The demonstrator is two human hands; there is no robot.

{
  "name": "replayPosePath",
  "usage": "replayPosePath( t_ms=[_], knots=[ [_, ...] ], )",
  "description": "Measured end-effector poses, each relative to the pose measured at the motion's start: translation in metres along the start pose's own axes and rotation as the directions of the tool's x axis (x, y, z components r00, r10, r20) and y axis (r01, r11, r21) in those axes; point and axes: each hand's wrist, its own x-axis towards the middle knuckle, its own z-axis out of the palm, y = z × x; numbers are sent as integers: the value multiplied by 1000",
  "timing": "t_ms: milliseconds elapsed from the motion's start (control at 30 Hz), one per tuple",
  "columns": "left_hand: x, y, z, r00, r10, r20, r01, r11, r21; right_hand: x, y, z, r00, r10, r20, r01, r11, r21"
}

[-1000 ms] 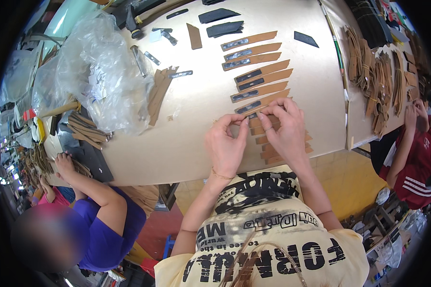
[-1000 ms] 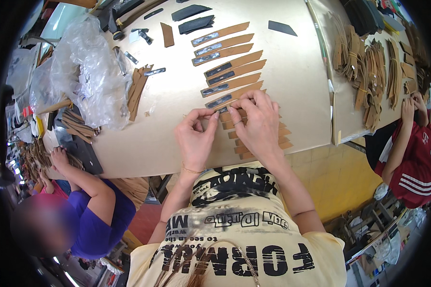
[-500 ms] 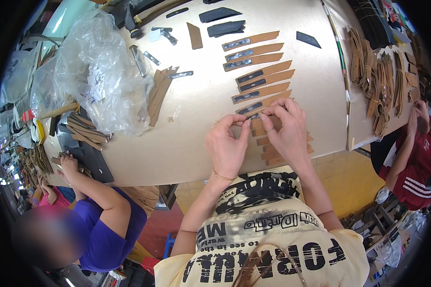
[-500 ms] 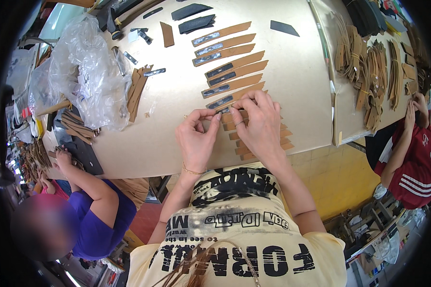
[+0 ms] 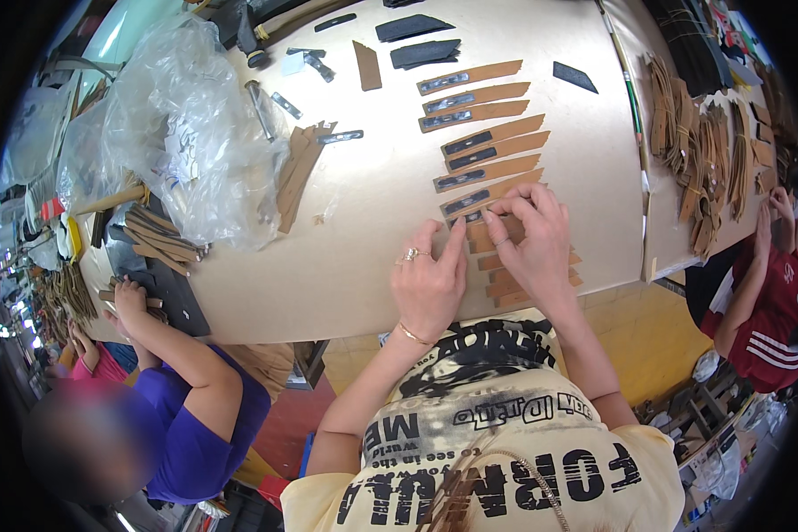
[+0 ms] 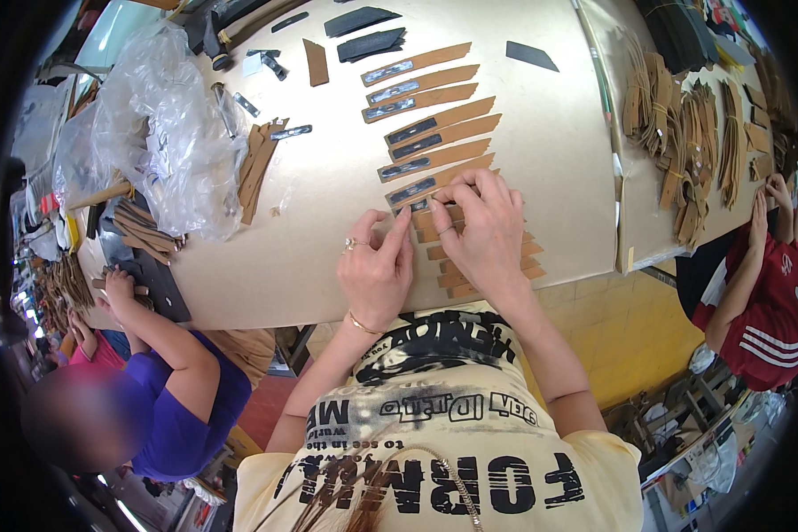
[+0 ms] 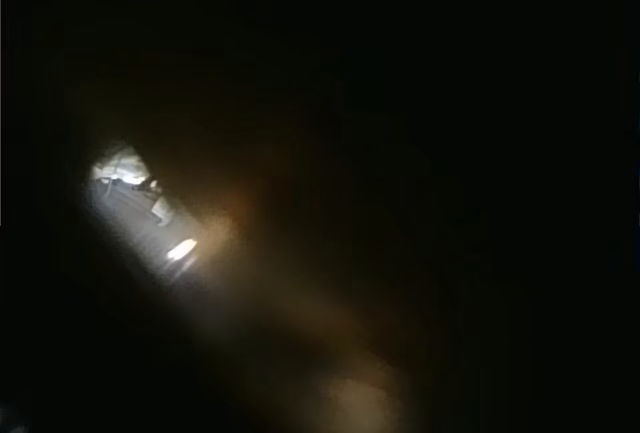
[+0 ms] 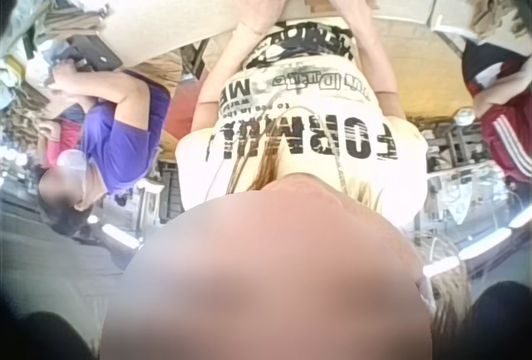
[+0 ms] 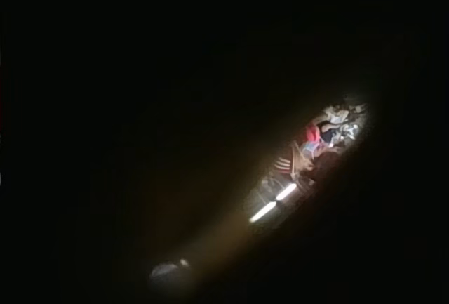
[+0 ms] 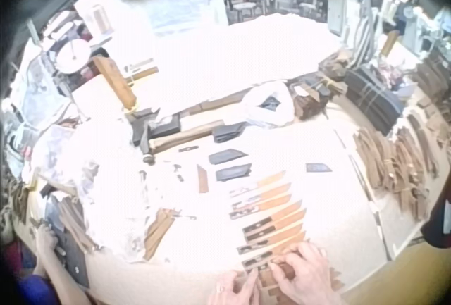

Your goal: The person arranges light brown wooden strips on a table, then places small dark metal or plastic pieces onto them. They continue to align and stack the strips with the attached pieces, preparing them for further assembly.

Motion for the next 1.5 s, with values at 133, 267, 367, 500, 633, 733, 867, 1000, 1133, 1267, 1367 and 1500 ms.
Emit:
replayPosePath(
  t_ms=[133, 267, 367, 500, 633, 733, 867, 1000, 1133, 1267, 1367, 1500],
  knots=[
    [-1, 0, 2, 1000, 1, -18, -1, 999, 41, 0, -2, 1, 1000, -8, -11, 7, 1000, -22],
    [1, 1, 1, 999, 1, -38, 1, 998, 63, -3, -8, 5, 999, 24, -33, -26, 999, -40],
    [4, 3, -1, 999, 15, -40, -12, 997, 77, -2, -8, 12, 992, 65, -107, -78, 989, -126],
    [7, 5, -6, 999, 4, -36, -1, 998, 66, -6, -6, 15, 984, 151, -90, -159, 984, -83],
    [14, 0, -18, 988, -115, 101, 131, 978, -161, 0, 4, 1, 979, 159, -127, -166, 985, -47],
    [41, -31, -29, 998, 1, -58, -24, 922, -386, 3, 8, -18, 973, 101, -206, -114, 992, -52],
    [90, -83, -35, 969, 84, -231, -19, 962, 274, 1, 3, -37, 971, 4, -240, -16, 999, -47],
    [118, -114, -34, 972, 203, -115, -160, 938, 307, 1, -7, -36, 976, -28, -217, 28, 1000, -2],
    [113, -100, -41, 967, 171, -189, -155, 983, 96, -1, -18, -33, 983, -16, -181, 36, 994, 107],
    [74, -50, -59, 911, -319, 261, 396, 502, -769, -3, -31, -36, 986, 153, 70, -167, 824, 542],
    [45, -10, -60, 977, -206, 49, 180, 690, -701, -3, -37, -44, 889, 220, 402, -458, 418, 784],
    [27, 10, -57, 913, 336, -231, -356, 933, -50, -7, -38, -51, 858, 216, 466, -510, 465, 723]
  ],
)
